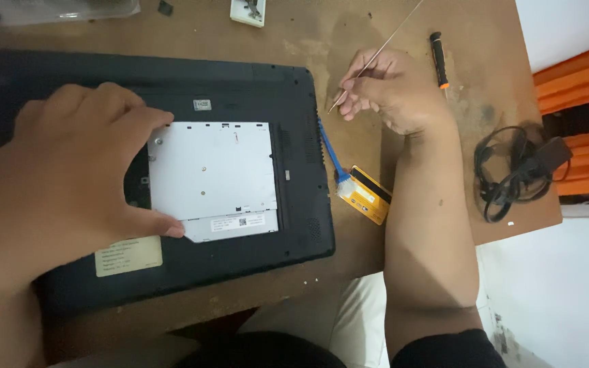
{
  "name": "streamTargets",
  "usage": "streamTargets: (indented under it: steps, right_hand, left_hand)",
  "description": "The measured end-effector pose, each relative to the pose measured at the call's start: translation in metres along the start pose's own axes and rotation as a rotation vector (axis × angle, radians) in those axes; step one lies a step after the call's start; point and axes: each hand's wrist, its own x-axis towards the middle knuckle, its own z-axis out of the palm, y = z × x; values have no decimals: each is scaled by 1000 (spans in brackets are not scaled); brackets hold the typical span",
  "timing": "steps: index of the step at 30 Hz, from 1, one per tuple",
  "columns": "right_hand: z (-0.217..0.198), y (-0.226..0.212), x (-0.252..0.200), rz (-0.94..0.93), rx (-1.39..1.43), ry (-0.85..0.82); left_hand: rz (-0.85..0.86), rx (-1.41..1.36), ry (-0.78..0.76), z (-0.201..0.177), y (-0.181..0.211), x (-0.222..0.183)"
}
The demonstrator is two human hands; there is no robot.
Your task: Removing screws and the optical drive from a laptop using a screwdriver
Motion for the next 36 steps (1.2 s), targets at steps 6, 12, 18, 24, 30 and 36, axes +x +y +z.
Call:
streamTargets:
  steps: [6,12,18,24,30,36]
  right_hand:
    - [-13,15,8,-88,167,-7]
    - [28,-28,-27,-209,152,184]
    - [63,-30,-39,-331,298,14]
    - [87,-37,-48,-223,114,-86]
    - [90,-17,-33,-210,143,-74]
    - [97,-29,-28,-92,37,-38]
  left_hand:
    - [-14,86,27,-2,5,0]
    - [-3,-96,-95,-15,5,-2]
    - [48,-66,27,-6,3,-2]
    - [103,-156,58,-4,-1,-4]
    - [124,-118,90,0,-4,-4]
    - [148,-147,98,-2,-5,-6]
